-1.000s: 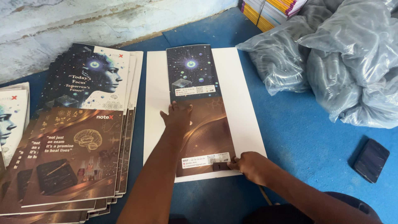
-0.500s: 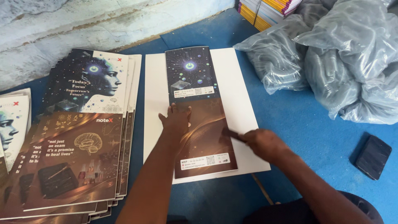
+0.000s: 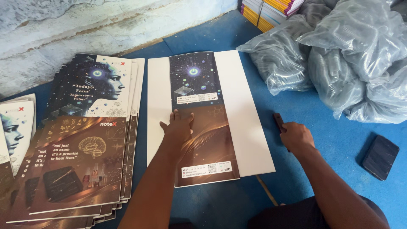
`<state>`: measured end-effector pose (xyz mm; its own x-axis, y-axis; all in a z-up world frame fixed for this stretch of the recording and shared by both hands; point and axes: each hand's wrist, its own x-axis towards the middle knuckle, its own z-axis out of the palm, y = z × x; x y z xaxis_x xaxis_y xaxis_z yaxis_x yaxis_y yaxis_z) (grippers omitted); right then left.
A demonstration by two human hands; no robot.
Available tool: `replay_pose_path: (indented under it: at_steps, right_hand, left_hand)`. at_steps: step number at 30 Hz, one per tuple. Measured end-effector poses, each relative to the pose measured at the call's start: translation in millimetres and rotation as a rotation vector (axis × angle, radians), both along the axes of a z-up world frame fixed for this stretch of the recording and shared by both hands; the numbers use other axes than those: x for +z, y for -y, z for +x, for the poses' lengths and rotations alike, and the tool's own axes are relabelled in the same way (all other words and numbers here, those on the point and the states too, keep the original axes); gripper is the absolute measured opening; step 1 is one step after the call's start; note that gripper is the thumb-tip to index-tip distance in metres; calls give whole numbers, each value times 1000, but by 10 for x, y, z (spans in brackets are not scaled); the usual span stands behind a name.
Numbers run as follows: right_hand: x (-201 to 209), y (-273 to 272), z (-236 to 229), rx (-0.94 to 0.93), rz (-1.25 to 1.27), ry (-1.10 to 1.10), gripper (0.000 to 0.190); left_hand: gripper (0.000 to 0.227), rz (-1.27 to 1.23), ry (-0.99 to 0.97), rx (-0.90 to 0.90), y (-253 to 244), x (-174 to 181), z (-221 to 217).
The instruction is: The person folds printed covers over white paper sheets and uses a small rectangular tool to press the fold line. The person repeats this process for multiple units, stacking the finished notebooks to the left.
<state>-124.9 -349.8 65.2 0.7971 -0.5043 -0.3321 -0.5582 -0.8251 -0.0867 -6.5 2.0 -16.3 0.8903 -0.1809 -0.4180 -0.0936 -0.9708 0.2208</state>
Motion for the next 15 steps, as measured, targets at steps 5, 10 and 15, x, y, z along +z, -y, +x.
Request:
replay_pose_path:
  at_steps: [5, 10, 15]
  right_hand:
    - [-69, -16, 7, -36, -39, -57, 27]
    - [58, -94, 10, -83, -16, -96, 27]
    - [58, -148, 46, 1, 14, 47, 45]
  left_hand:
    - [72, -7, -7, 7, -5, -3, -8]
    - [73, -18, -24, 20, -1, 0, -5]
    - [72, -25, 12, 11, -10, 1, -27]
